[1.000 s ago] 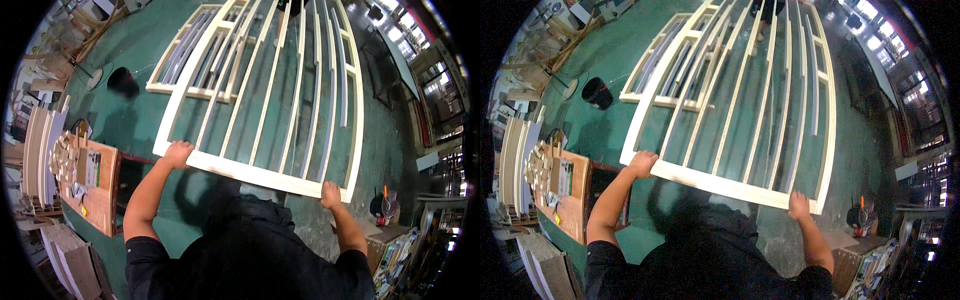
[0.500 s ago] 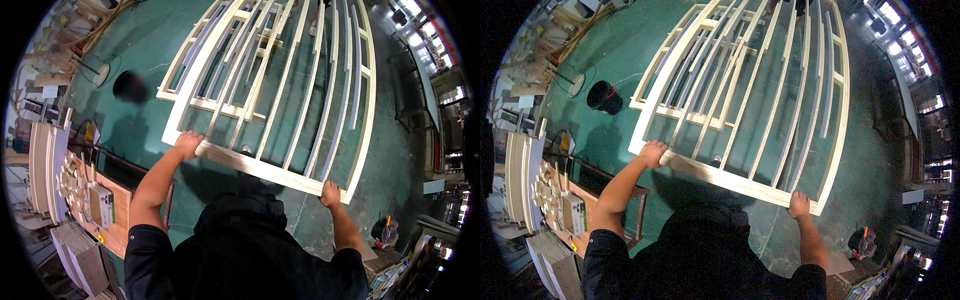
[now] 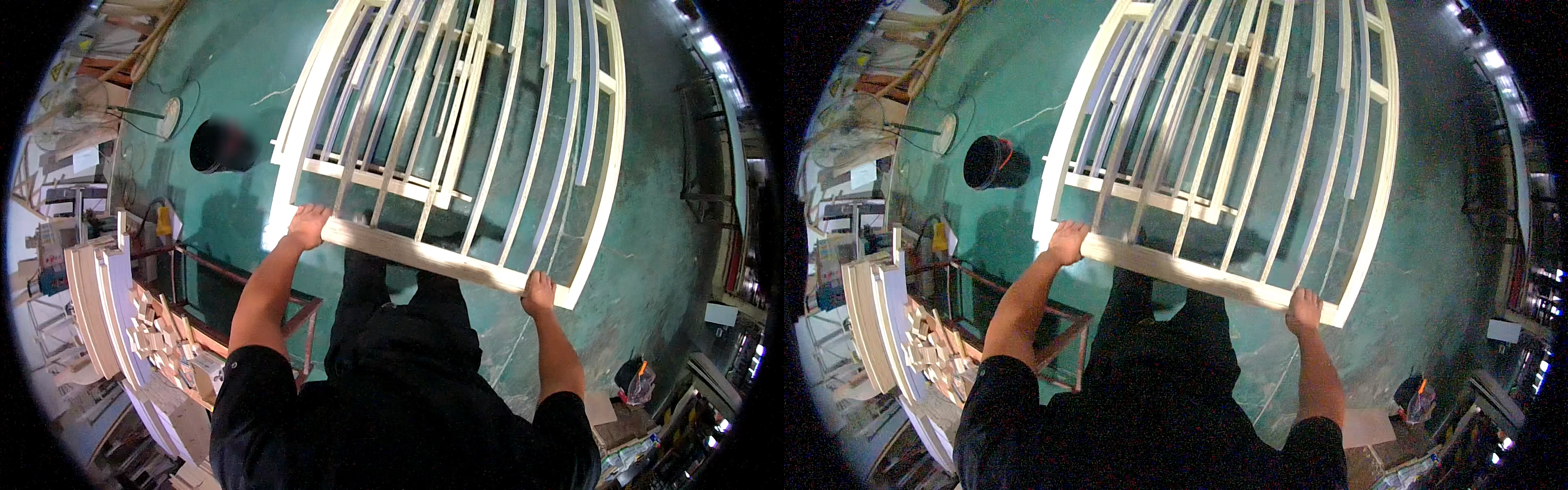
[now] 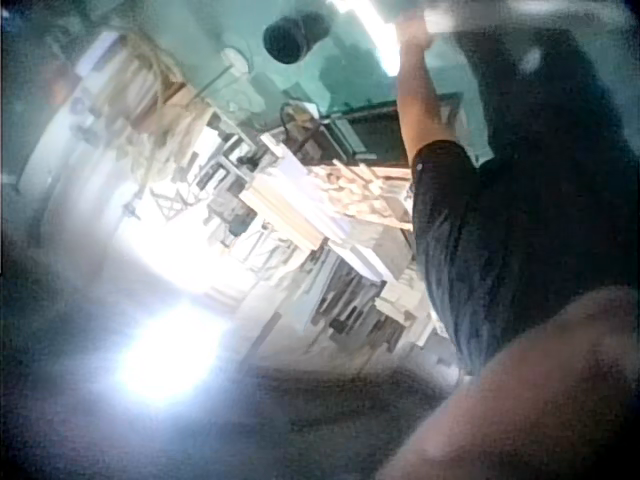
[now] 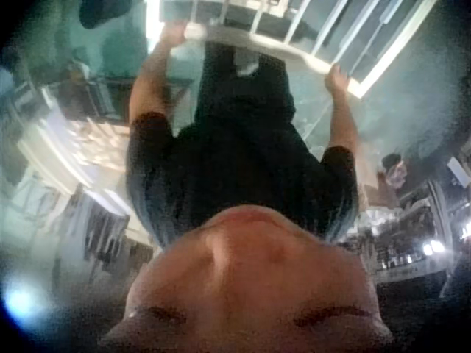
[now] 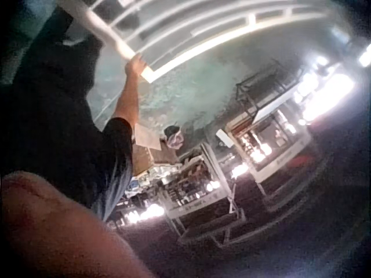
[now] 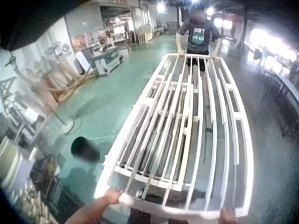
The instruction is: The person repeatedly lifts and places a large wooden frame structure onto a workbench in a workshop. They handle the frame by its edges, positioning it carefully among other wooden components and tools. The person also picks up and moves a stack of wooden planks during the sequence.
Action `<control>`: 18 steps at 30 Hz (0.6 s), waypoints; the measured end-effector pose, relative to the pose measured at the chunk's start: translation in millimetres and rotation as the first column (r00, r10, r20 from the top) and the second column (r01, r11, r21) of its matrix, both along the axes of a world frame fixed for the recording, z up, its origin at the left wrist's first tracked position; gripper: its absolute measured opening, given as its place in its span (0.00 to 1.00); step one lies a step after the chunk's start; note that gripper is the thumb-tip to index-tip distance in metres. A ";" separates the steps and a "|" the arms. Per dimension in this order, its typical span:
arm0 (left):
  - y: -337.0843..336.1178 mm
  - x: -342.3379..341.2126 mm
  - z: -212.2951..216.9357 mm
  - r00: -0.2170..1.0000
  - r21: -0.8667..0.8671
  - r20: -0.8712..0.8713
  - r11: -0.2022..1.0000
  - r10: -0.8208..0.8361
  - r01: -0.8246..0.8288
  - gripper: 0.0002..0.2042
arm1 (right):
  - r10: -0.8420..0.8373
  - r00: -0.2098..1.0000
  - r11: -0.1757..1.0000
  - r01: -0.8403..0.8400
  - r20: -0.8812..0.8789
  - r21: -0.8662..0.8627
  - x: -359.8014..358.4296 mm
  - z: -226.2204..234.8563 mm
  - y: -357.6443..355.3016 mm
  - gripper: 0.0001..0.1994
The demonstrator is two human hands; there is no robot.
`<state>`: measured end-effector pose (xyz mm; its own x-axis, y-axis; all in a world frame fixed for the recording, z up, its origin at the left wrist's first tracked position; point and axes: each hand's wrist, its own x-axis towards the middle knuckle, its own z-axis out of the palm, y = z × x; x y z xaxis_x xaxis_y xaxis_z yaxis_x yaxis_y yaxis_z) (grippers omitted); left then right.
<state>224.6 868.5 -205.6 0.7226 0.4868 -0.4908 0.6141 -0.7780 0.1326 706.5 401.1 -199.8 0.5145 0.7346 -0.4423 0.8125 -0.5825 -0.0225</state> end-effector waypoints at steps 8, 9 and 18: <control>134.5 -74.1 -80.7 0.997 -0.017 -0.073 1.000 -0.002 0.001 0.18 | -0.080 0.997 0.989 0.079 -0.003 -0.125 -97.6 -67.4 135.2 0.25; 150.0 -81.4 -90.8 0.992 -0.027 -0.124 1.000 -0.001 -0.003 0.18 | -0.079 0.997 0.986 0.078 -0.004 -0.145 -109.2 -79.2 151.1 0.26; 297.4 -141.1 -151.3 0.992 -0.010 -0.124 1.000 0.002 -0.003 0.19 | -0.093 0.996 0.975 0.090 -0.006 -0.203 -167.7 -150.6 295.0 0.30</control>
<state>83.6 1166.0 -357.0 0.6545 0.4832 -0.5815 0.6284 -0.7753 0.0631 538.8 696.1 -350.3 0.5673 0.5791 -0.5855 0.7561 -0.6480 0.0917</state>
